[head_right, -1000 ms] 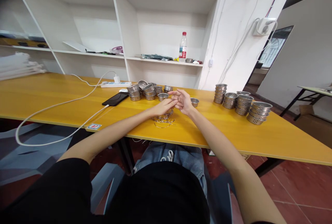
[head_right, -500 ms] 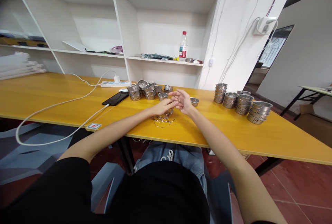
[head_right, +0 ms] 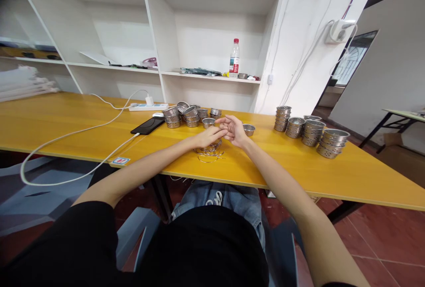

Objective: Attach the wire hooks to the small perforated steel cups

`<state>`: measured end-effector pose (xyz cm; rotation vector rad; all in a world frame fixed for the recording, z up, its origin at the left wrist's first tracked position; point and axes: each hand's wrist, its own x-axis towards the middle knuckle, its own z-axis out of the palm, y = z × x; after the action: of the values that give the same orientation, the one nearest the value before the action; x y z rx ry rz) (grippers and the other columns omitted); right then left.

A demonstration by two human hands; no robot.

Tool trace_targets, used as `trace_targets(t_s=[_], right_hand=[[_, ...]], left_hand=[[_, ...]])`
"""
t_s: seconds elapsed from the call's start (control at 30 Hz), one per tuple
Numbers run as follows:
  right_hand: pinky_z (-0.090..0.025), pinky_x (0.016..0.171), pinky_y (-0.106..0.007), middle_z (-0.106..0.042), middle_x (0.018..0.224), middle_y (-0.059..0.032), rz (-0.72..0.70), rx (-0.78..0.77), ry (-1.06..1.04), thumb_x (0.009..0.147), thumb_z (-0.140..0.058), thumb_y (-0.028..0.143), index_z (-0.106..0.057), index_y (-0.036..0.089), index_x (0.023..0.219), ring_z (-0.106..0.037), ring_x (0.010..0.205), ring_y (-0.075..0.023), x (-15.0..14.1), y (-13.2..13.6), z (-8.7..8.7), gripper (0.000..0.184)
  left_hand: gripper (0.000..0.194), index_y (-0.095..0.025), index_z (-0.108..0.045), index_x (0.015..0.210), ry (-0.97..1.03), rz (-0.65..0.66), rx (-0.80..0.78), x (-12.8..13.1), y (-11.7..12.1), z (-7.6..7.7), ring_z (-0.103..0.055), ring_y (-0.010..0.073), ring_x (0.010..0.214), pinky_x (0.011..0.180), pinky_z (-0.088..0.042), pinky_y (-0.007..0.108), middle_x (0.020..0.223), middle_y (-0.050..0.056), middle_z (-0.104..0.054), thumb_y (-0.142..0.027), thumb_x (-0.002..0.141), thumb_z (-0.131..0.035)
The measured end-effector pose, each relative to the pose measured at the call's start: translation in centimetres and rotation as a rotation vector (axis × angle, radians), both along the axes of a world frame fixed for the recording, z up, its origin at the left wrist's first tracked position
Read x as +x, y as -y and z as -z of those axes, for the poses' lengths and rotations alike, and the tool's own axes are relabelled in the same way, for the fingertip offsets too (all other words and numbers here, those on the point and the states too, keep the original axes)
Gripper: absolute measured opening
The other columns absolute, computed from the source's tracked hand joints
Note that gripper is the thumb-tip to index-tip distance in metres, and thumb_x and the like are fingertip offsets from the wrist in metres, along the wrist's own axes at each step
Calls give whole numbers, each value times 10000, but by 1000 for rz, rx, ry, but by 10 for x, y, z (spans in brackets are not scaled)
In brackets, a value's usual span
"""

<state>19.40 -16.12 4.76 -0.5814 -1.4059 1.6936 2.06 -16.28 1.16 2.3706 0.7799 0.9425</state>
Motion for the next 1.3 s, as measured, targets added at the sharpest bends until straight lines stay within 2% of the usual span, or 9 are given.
trace_targets(t_s=[0.13, 0.23, 0.47, 0.7, 0.8, 0.93, 1.0, 1.1, 1.3], right_hand=[[-109, 327, -176, -366, 578, 79, 9, 10, 6, 892, -674, 437, -696, 142, 871, -152, 404, -44, -3, 3, 2, 296], [-113, 323, -172, -385, 576, 81, 13, 20, 4, 880, -675, 424, -702, 128, 866, -127, 398, -32, -4, 3, 4, 298], [-118, 317, -172, -411, 544, 84, 7, 35, -11, 875, -689, 425, -678, 134, 831, -98, 383, -25, -2, 1, 7, 294], [-134, 327, -171, -386, 520, 85, 42, 31, -14, 908, -661, 437, -647, 159, 800, -99, 382, -32, -1, -2, 7, 298], [-136, 327, -173, -370, 519, 88, 50, 32, -9, 905, -660, 450, -642, 165, 794, -99, 387, -35, -1, -3, 8, 306], [-126, 327, -174, -342, 524, 89, 31, 43, 32, 883, -670, 484, -651, 163, 788, -136, 390, -44, -2, -3, 10, 335], [-124, 329, -173, -323, 525, 91, 1, 54, 69, 870, -679, 500, -652, 163, 786, -159, 392, -49, -3, -2, 11, 348], [-116, 336, -168, -315, 530, 93, -28, 72, 95, 860, -689, 506, -653, 161, 786, -166, 397, -48, -3, -2, 12, 354], [-116, 333, -167, -324, 533, 103, 1, 61, 81, 887, -686, 488, -660, 153, 793, -92, 396, -30, -1, -2, 10, 350]], left_hand=[[612, -128, -767, 976, 15, -28, -44, 0, 0, 1, -671, 215, 838, 819, -546, 325, 803, 62, -725, -665, 1055, -486], [612, -124, -771, 971, 23, -33, -51, 1, -2, 2, -668, 212, 817, 810, -547, 326, 766, 58, -705, -654, 1063, -480], [627, -145, -794, 1013, -16, -46, 24, -2, -2, 3, -725, 264, 988, 968, -568, 367, 911, 96, -790, -649, 1082, -428], [574, -131, -781, 1189, -17, 1, 79, -2, -1, 1, -736, 265, 1124, 1074, -549, 378, 1138, 116, -818, -562, 1106, -411], [550, -127, -784, 1161, -21, -5, 94, -2, -3, 1, -743, 251, 1044, 1017, -565, 369, 1083, 115, -815, -548, 1102, -434], [581, -121, -791, 992, -56, -41, 81, -5, -4, 3, -679, 198, 793, 828, -560, 326, 839, 76, -756, -626, 1059, -510], [613, -122, -781, 909, -79, -57, 44, -5, -3, 4, -636, 181, 736, 767, -538, 308, 751, 53, -705, -681, 1020, -556], [641, -120, -781, 905, -84, -69, 22, -5, -2, 6, -625, 182, 761, 761, -525, 294, 738, 49, -686, -710, 1011, -554], [645, -124, -797, 1001, -163, -98, 123, -5, -4, 4, -634, 182, 746, 809, -511, 303, 750, 60, -692, -616, 1101, -393]])
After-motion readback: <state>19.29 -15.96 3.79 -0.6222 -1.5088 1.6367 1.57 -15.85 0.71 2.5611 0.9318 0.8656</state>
